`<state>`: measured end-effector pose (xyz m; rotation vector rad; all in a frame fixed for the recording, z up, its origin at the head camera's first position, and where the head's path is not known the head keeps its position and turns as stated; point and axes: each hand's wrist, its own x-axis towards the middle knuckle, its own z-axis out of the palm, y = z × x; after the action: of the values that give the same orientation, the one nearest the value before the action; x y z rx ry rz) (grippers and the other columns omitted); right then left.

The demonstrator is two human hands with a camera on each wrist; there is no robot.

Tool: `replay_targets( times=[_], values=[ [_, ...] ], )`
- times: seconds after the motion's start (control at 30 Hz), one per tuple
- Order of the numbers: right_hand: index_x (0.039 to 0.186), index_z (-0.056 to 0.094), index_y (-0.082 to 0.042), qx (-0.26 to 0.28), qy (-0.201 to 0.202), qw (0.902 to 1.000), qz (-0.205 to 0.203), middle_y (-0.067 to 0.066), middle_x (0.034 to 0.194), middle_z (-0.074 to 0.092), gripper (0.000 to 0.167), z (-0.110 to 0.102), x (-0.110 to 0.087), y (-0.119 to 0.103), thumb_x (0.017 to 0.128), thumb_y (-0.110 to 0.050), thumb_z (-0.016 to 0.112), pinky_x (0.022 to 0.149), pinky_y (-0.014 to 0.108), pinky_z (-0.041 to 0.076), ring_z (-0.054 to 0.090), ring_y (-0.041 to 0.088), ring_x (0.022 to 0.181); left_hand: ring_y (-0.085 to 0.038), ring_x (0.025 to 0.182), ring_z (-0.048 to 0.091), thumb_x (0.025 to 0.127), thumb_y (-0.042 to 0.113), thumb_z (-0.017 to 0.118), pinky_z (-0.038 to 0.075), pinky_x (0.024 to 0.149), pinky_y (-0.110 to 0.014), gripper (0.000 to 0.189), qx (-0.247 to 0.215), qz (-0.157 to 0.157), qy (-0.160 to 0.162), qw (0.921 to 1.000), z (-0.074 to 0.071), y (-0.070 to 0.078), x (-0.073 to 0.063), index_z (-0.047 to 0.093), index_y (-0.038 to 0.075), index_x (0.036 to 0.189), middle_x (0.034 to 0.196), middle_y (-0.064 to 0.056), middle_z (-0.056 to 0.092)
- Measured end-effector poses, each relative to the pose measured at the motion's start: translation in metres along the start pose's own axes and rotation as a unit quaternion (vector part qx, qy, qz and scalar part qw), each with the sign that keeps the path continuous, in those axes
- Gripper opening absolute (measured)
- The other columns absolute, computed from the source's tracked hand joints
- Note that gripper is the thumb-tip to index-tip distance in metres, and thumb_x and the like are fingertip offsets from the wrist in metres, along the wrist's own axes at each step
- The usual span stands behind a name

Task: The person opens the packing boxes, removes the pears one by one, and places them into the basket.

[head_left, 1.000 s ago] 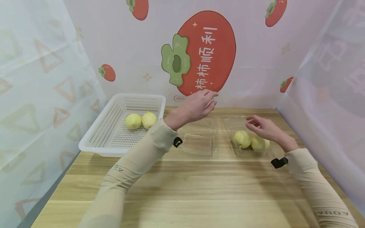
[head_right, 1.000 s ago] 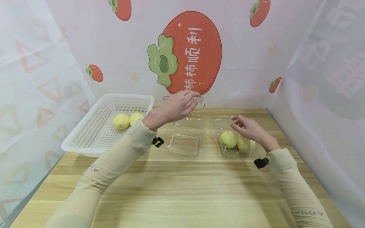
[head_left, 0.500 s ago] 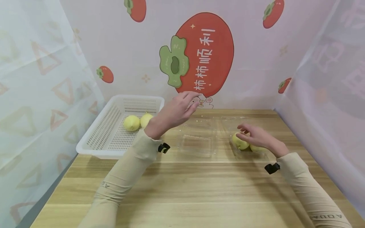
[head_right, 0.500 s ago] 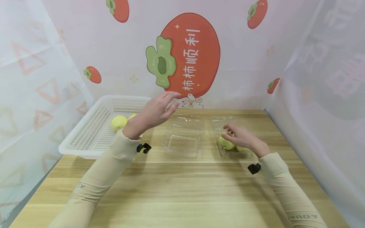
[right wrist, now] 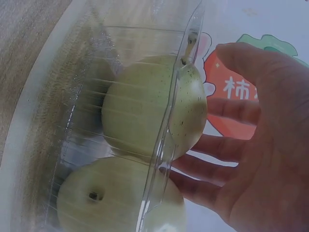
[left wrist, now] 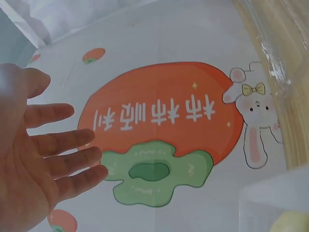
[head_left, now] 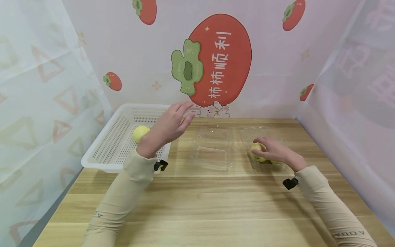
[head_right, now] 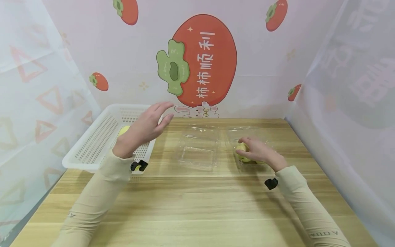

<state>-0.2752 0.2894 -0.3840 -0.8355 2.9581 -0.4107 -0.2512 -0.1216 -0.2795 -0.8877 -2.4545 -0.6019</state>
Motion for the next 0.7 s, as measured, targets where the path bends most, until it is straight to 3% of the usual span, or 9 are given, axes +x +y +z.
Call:
replay_targets(
  times=[0.2,0.33,0.53,0.7],
  values=[
    [0.130,0.057,0.000,-0.007,-0.005,1.0000,-0.003,0.023,0.127,0.061,0.050,-0.001,0.000,-0.004,0.096,-0.037,0.062,0.096,0.060,0.047,0.058,0.042,0.114,-0.034,0.134,0.048,0.104,0.031,0.046,0.036,0.116,-0.045,0.045,0.009,-0.034,-0.014,0.9993,-0.005,-0.015,-0.017,0.048,0.004,0.140,0.141,-0.018,0.053],
    [0.129,0.057,-0.002,-0.008,-0.017,0.9998,0.001,0.024,0.127,0.060,0.049,0.002,0.001,-0.006,0.096,-0.038,0.062,0.093,0.060,0.046,0.058,0.042,0.112,-0.037,0.140,0.040,0.105,0.036,0.043,0.031,0.119,-0.049,0.051,0.008,-0.078,-0.050,0.9957,-0.007,-0.026,-0.028,0.043,0.004,0.144,0.148,-0.020,0.045],
    [0.131,0.056,-0.003,-0.009,-0.028,0.9996,0.006,0.026,0.131,0.057,0.049,0.004,0.002,-0.005,0.096,-0.037,0.062,0.093,0.062,0.044,0.054,0.046,0.116,-0.040,0.146,0.028,0.105,0.038,0.041,0.024,0.120,-0.056,0.056,0.004,-0.131,-0.101,0.9862,-0.024,-0.041,-0.042,0.035,0.006,0.150,0.155,-0.023,0.033],
    [0.131,0.056,-0.003,-0.006,-0.029,0.9995,0.012,0.027,0.131,0.056,0.048,0.003,0.003,-0.005,0.096,-0.035,0.063,0.092,0.062,0.045,0.054,0.046,0.116,-0.044,0.145,0.027,0.105,0.040,0.037,0.024,0.119,-0.059,0.058,0.017,-0.156,-0.105,0.9820,-0.039,-0.064,-0.049,0.034,0.004,0.150,0.155,-0.025,0.031]
  ],
)
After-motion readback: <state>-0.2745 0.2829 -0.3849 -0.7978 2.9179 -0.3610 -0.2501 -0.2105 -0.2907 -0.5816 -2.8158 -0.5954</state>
